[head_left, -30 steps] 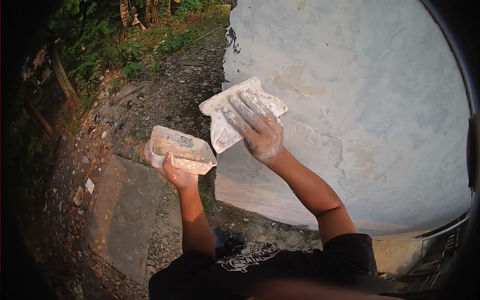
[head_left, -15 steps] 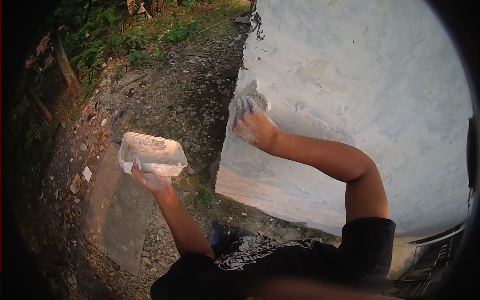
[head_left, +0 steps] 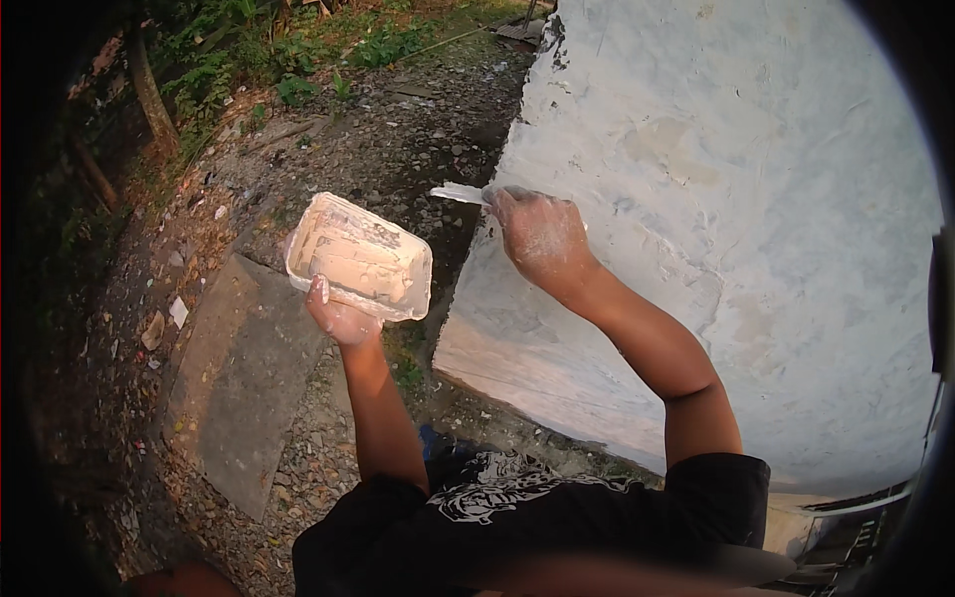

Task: Apply plaster or wall putty to an exterior wall using a putty knife and a plastic container.

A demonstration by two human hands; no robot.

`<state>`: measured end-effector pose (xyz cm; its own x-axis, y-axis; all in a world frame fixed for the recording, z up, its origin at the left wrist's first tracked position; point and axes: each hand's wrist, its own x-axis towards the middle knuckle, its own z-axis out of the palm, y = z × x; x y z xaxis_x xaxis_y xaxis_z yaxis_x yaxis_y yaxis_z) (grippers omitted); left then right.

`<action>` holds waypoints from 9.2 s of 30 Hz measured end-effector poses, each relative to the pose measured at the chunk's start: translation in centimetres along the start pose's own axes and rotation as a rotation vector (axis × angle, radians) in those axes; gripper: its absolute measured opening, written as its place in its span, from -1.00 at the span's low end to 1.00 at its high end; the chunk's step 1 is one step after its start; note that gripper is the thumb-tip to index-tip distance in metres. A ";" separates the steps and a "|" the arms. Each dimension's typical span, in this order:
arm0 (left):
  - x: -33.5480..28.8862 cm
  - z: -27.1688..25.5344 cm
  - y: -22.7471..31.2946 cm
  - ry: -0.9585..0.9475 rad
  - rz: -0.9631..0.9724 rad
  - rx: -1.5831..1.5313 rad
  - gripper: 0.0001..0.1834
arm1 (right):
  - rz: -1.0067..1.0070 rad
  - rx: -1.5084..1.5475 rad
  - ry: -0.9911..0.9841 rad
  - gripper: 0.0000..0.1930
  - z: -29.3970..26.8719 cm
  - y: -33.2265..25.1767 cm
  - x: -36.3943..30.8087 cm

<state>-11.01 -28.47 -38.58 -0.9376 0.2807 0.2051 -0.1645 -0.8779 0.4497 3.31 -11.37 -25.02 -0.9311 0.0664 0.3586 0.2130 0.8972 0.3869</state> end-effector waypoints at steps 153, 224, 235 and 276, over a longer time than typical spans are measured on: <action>0.2 -2.2 1.8 -0.066 0.016 0.083 -0.25 | -0.144 -0.468 0.100 -0.61 1.2 3.3 7.0; 0.3 -5.7 1.3 -0.025 -0.022 0.051 -0.25 | -0.152 -0.596 0.115 -0.61 5.7 0.3 4.0; 0.1 -5.7 1.5 -0.006 0.061 0.110 -0.28 | -0.024 -0.389 0.262 -0.64 3.1 2.4 5.7; -1.6 1.2 -2.7 -0.186 -0.108 0.057 -0.24 | 0.744 1.823 0.541 -0.69 4.3 -0.8 -7.7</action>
<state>-8.66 -26.09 -39.10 -0.8420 0.4434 0.3073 -0.2383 -0.8167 0.5255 9.04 -10.73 -31.69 -0.5841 0.7501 0.3100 -0.3693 0.0944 -0.9245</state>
